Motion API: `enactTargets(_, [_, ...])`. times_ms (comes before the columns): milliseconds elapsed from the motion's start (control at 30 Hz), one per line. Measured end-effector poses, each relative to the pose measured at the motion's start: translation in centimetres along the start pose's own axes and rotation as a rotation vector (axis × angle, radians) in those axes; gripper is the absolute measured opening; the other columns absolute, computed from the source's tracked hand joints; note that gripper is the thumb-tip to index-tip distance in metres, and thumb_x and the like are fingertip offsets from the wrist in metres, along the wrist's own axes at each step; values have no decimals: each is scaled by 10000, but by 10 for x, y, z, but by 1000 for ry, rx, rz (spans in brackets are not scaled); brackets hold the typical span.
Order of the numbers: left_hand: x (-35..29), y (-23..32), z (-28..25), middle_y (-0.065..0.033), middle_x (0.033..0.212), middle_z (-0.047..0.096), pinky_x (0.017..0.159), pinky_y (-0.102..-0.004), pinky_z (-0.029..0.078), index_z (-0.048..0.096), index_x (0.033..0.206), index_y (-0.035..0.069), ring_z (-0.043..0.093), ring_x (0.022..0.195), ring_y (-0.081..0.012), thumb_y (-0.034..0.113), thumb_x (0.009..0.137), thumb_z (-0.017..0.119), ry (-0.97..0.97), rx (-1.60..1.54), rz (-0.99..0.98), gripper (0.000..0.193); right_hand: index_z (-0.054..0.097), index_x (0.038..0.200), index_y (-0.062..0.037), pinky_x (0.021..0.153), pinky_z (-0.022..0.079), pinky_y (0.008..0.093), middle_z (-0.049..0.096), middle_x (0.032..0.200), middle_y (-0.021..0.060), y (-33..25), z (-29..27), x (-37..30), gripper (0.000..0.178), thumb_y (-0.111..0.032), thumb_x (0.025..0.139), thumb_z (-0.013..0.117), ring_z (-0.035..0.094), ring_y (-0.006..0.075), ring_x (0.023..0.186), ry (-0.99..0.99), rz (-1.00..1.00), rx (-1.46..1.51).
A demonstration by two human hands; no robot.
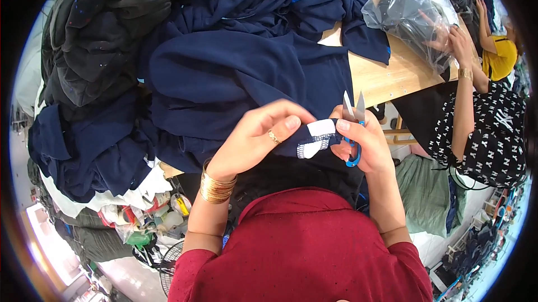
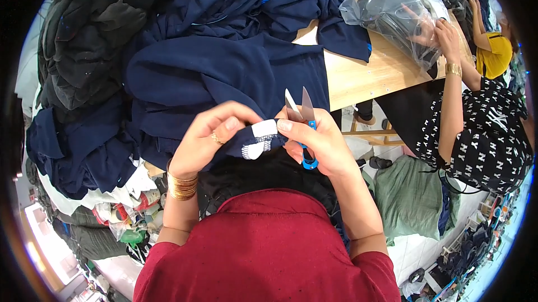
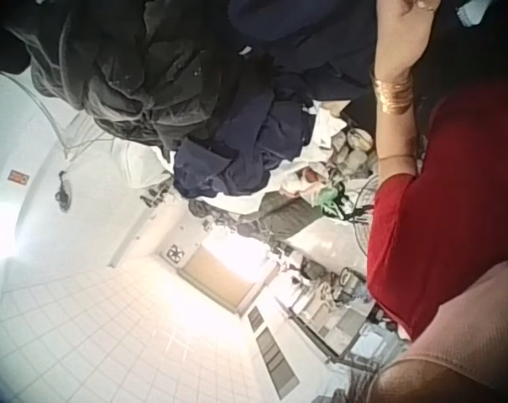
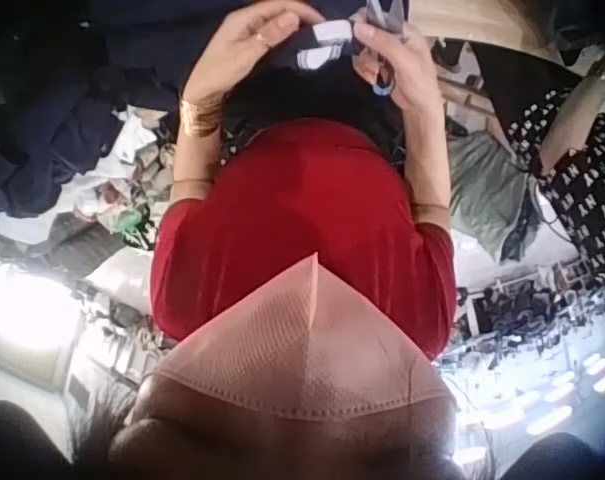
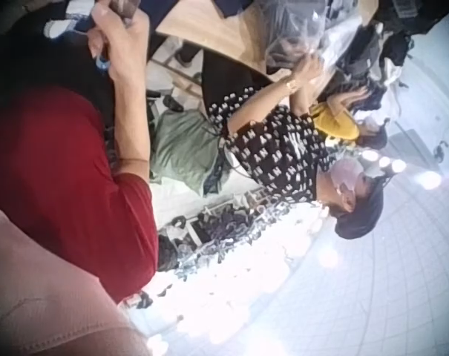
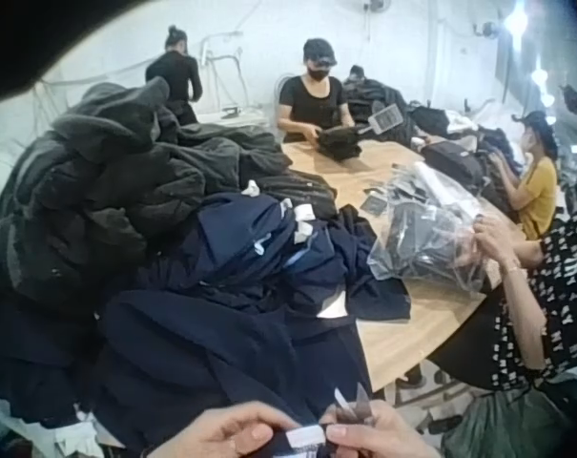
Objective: Trimming excess threads from dark blue garments using small scissors.
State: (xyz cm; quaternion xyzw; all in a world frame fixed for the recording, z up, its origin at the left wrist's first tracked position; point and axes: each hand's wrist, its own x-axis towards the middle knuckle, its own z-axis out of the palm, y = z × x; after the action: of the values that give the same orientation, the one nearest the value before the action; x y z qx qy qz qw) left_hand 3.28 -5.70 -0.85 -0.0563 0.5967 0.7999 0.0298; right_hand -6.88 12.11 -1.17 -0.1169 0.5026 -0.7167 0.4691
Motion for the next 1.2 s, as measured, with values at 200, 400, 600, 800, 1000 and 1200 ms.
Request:
enactTargets(200, [-4, -8, -5, -13, 851, 626, 726, -210, 440, 614, 957, -13, 551, 792, -66, 161, 827, 663, -9, 104, -12, 223, 642, 906, -25, 532, 394, 220, 528, 611, 6, -12, -16, 14, 268, -252, 922, 500, 490, 69, 553, 151, -85, -686])
enactTargets(400, [-2, -8, -3, -18, 858, 623, 712, -206, 444, 614, 941, -27, 551, 782, -65, 75, 799, 672, 45, 122, -25, 185, 536, 1149, -22, 802, 451, 378, 596, 1049, 193, 15, -153, 68, 343, -143, 828, 553, 577, 359, 933, 759, -175, -1309])
enactTargets(600, [-2, -11, -4, -19, 855, 632, 706, -203, 448, 616, 942, -32, 557, 785, -62, 72, 811, 659, 105, 48, -76, 173, 467, 1230, 1, 849, 412, 381, 463, 988, 214, 66, -189, 91, 505, -43, 749, 615, 494, 358, 931, 699, -300, -1377])
enactTargets(800, [-2, -19, -7, -26, 824, 631, 702, -216, 449, 621, 903, -24, 566, 746, -76, 50, 821, 633, 308, -94, -66, 112, 528, 1163, -3, 827, 407, 379, 491, 965, 166, 63, -182, 82, 439, -92, 751, 652, 485, 327, 928, 739, -388, -1425])
enactTargets(1000, [5, -24, 2, -29, 834, 631, 719, -212, 455, 615, 927, -29, 576, 754, -75, 18, 826, 611, 370, -75, -46, 111, 566, 1141, -51, 858, 402, 367, 517, 1066, 145, 42, -116, 62, 377, -115, 775, 631, 495, 276, 983, 700, -597, -1351])
enactTargets(1200, [21, -30, 10, 3, 835, 612, 694, -178, 427, 604, 959, -13, 541, 772, -39, 99, 893, 568, 266, 66, -21, 135, 648, 971, -55, 710, 470, 320, 592, 881, 65, 7, -19, 37, 266, -97, 715, 710, 582, 210, 784, -4, -798, -1063])
